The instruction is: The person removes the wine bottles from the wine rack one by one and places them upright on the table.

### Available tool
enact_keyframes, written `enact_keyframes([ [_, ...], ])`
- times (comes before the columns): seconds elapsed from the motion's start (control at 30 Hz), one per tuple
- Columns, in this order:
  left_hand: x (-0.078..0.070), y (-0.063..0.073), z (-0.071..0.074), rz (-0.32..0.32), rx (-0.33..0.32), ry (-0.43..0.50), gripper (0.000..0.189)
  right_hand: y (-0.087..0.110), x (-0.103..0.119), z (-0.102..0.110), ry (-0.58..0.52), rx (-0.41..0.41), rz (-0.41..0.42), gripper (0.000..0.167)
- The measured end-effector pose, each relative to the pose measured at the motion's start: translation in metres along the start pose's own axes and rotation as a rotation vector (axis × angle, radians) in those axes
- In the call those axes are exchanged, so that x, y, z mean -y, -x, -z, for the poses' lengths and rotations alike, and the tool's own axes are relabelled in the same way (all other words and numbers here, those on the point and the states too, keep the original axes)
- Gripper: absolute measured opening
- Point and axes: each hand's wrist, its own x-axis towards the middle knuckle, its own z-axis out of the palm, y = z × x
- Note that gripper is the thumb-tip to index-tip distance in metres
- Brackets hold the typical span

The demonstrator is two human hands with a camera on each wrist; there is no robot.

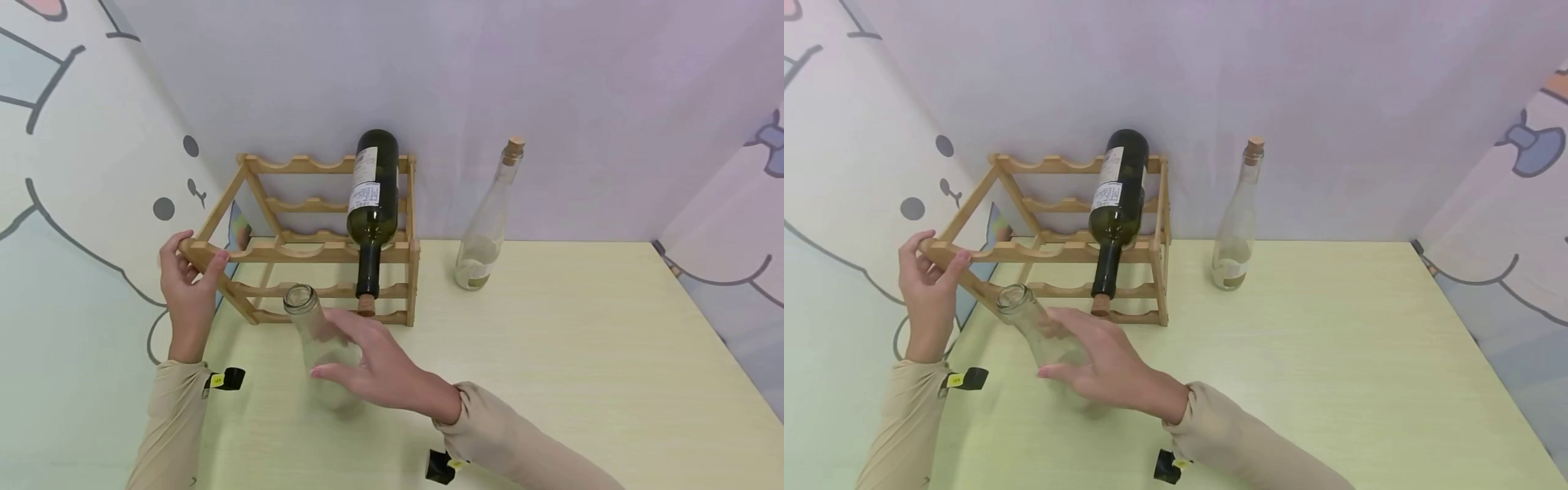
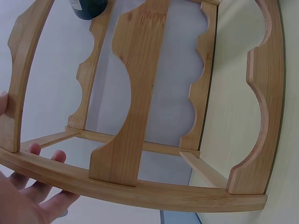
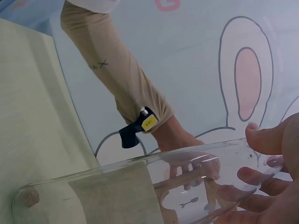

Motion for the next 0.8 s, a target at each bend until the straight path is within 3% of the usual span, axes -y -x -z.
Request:
enact_keyframes([
  [0.43,0.001,0.0,0.001,-0.021,-0.012,-0.014,0.054,0.017,0.02,0.021,0.008,0.042,0.09,0.051],
  [0.7,0.0,0.0,0.0,-0.022,-0.011,0.001,0.053,0.026,0.021,0.036,-0.016,0.024,0.074,0.033],
  [0.8,0.0,0.0,-0.001,-0.023,-0.013,-0.004,0.053,0.029,0.022,0.044,0.001,0.011,0.067,0.034],
])
